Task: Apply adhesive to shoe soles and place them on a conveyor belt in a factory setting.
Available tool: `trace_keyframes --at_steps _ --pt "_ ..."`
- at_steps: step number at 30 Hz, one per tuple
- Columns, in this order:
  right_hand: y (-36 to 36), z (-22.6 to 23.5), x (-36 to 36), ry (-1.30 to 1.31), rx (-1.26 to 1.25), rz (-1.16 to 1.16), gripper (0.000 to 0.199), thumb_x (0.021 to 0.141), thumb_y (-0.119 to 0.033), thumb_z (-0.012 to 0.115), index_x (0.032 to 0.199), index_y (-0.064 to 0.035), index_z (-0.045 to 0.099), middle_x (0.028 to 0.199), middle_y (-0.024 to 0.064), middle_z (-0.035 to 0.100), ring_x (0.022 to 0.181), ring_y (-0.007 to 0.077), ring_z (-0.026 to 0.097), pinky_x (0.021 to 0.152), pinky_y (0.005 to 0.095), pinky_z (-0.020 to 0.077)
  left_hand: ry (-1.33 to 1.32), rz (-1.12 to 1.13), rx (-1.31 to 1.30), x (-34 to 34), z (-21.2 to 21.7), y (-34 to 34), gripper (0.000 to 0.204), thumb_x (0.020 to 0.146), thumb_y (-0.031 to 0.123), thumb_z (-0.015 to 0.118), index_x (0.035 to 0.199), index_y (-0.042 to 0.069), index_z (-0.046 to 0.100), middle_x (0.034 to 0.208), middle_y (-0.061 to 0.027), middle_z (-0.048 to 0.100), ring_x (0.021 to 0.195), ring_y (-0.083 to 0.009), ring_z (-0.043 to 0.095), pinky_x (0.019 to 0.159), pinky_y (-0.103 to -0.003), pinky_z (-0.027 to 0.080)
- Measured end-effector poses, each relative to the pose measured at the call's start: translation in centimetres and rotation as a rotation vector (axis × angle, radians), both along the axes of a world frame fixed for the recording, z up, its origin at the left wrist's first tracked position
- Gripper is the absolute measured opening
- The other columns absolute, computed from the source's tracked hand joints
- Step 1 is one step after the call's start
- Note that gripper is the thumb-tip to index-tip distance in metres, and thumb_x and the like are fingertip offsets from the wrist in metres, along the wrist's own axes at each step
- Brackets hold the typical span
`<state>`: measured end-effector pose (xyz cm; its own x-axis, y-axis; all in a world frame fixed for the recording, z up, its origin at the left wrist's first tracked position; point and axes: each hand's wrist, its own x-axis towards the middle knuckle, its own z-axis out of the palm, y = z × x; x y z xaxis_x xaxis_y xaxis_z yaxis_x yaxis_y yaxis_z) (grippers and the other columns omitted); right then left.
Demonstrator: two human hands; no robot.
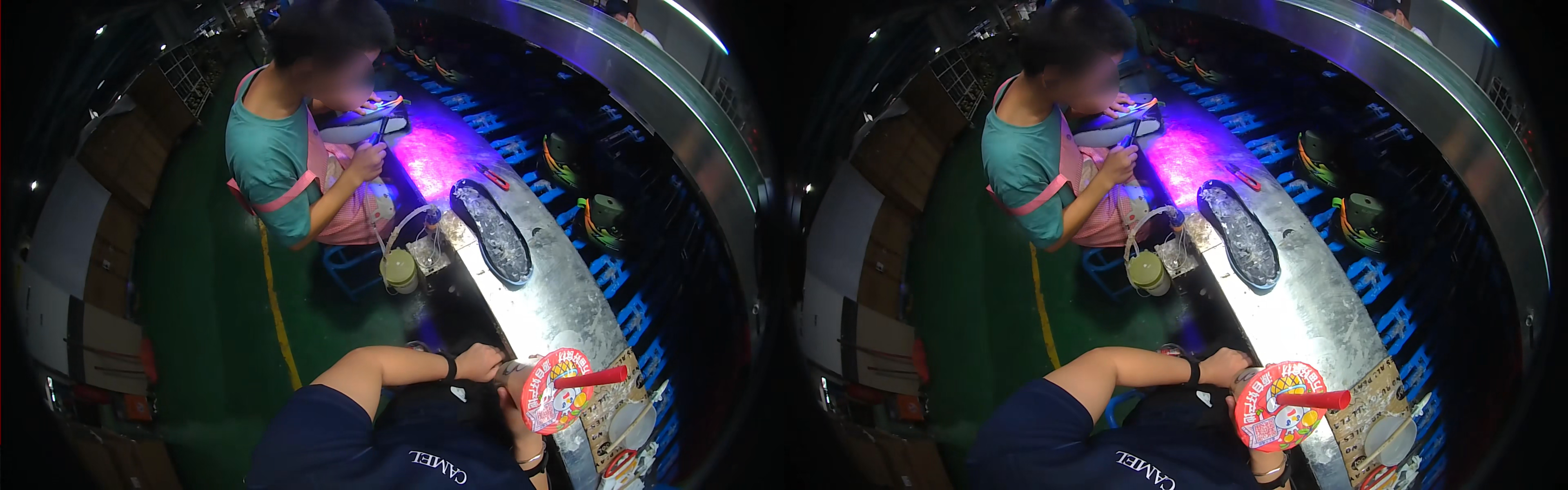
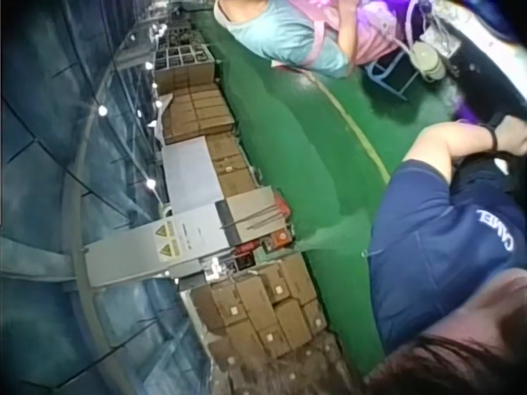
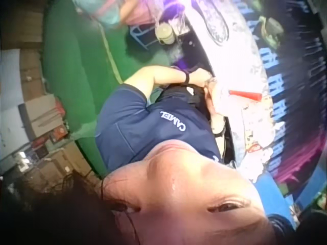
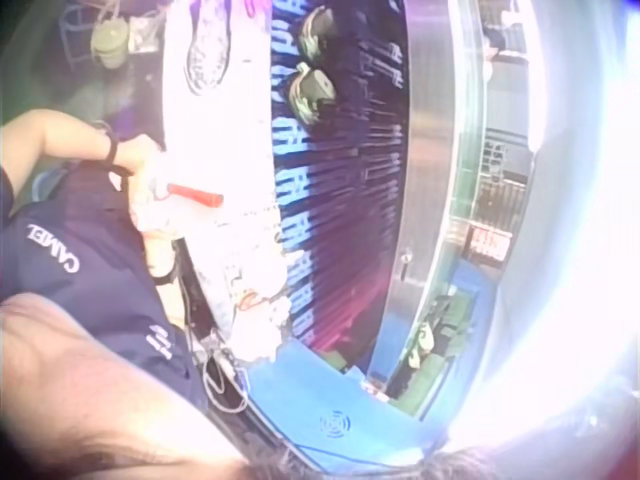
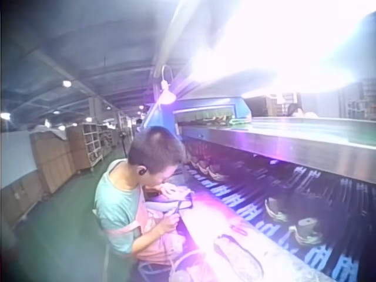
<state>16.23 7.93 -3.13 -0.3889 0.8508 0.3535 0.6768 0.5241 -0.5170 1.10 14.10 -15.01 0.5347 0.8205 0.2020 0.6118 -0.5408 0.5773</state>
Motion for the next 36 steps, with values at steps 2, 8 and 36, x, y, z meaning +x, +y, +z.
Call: trace_keyframes --at_steps 2,8,36 --pt "0.0 0.4 -0.2 0.092 -0.039 -0.005 0.069 0.075 -0.037 0.059 0.127 -0.0038 0.027 0.125 0.0168 0.037 0.117 0.0327 0.035 0.098 0.0425 0.0272 0.005 0.007 -0.001 0.0 -0.3 0.0 0.018 0.07 0.019 0.051 0.07 0.002 0.055 0.071 -0.0149 0.057 0.067 -0.0313 0.057 0.06 -0.039 0.046" --pt "0.0 -0.1 0.0 0.098 -0.054 -0.001 0.069 0.074 -0.038 0.059 0.126 -0.0034 0.03 0.124 0.0168 0.038 0.117 0.0321 0.035 0.098 0.042 0.0277 -0.002 0.005 0.022 0.0 -0.3 0.3 0.018 0.069 0.018 0.051 0.071 0.001 0.055 0.07 -0.0151 0.056 0.066 -0.0316 0.056 0.059 -0.039 0.045" --pt "0.4 2.9 -0.5 0.274 -0.152 0.053 0.037 0.078 -0.031 0.051 0.105 -0.0066 0.045 0.109 0.0161 0.046 0.109 0.0343 0.04 0.097 0.0473 0.0264 0.007 0.018 0.004 0.4 -1.8 0.5 0.017 0.069 0.016 0.049 0.07 0.0 0.053 0.069 -0.0158 0.056 0.065 -0.0311 0.056 0.06 -0.039 0.046"
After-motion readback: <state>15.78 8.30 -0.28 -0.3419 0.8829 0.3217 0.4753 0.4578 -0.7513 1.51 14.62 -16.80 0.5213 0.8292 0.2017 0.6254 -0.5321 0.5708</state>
